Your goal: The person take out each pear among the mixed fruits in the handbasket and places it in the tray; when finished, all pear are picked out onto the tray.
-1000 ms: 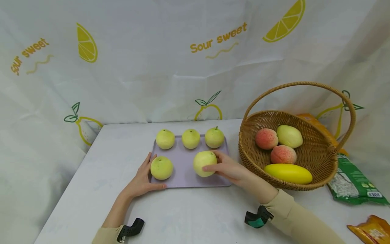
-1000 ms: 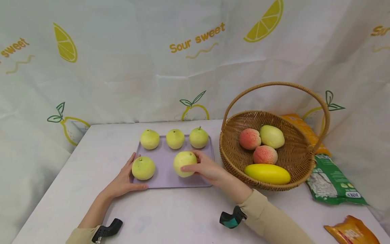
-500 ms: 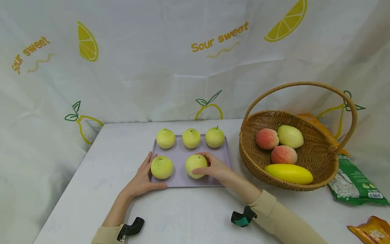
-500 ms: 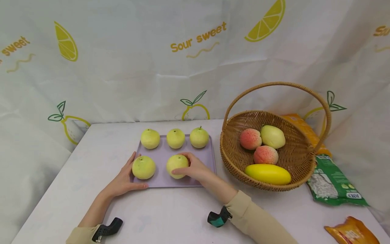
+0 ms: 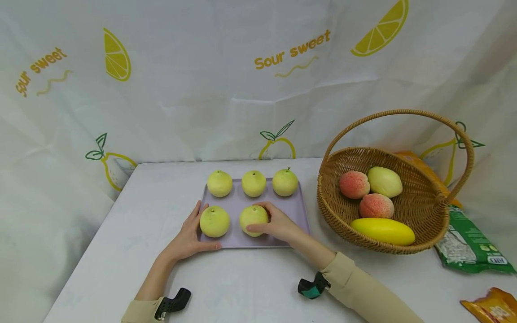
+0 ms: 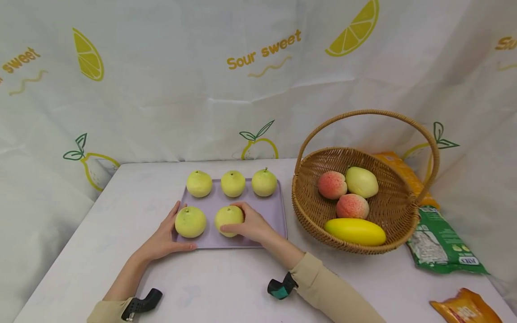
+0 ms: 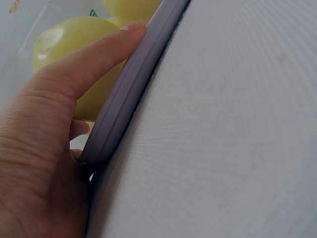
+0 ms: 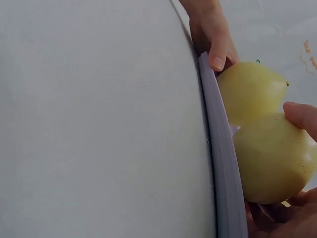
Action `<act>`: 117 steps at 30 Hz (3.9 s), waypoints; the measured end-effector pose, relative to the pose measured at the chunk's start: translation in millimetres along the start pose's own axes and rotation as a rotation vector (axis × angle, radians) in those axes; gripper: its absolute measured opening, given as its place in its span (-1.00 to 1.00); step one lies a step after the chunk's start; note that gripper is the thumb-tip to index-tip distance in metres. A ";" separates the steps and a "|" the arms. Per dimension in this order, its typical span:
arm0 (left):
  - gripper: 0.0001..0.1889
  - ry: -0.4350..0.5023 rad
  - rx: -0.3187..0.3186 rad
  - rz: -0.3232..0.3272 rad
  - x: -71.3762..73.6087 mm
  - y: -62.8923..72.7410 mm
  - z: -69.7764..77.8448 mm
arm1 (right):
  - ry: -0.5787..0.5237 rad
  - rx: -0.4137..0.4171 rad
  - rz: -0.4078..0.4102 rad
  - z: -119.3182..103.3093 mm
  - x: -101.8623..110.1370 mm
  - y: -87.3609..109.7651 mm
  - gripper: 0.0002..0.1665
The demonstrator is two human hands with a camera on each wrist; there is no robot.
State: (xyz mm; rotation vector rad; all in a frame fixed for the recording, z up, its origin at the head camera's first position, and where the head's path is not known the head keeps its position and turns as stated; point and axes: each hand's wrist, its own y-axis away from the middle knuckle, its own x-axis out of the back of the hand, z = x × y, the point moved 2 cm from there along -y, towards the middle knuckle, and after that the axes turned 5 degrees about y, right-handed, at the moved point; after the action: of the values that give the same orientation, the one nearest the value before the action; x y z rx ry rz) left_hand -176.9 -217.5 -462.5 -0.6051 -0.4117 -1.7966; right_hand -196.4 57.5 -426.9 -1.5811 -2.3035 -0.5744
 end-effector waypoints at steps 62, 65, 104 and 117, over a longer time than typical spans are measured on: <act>0.27 -0.027 -0.006 0.002 -2.7 -0.1 -5.0 | 0.101 0.262 -0.102 -14.0 78.4 72.5 -0.35; 0.27 -0.026 -0.004 0.000 -2.7 0.2 -4.4 | 0.127 0.263 -0.097 -13.8 88.0 80.1 -0.36; 0.26 -0.021 -0.001 0.000 -4.2 0.2 -5.8 | 0.349 0.197 -0.047 -37.4 221.0 83.2 -0.43; 0.26 -0.009 0.004 0.000 -4.2 1.6 -4.4 | 0.466 0.125 0.005 -12.5 262.0 54.0 -0.34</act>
State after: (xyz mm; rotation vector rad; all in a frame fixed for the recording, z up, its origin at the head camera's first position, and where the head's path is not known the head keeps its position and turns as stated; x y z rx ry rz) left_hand -175.3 -217.1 -468.5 -0.6112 -0.4214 -1.7930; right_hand -239.2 283.3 -289.6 -1.2372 -1.9443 -0.6968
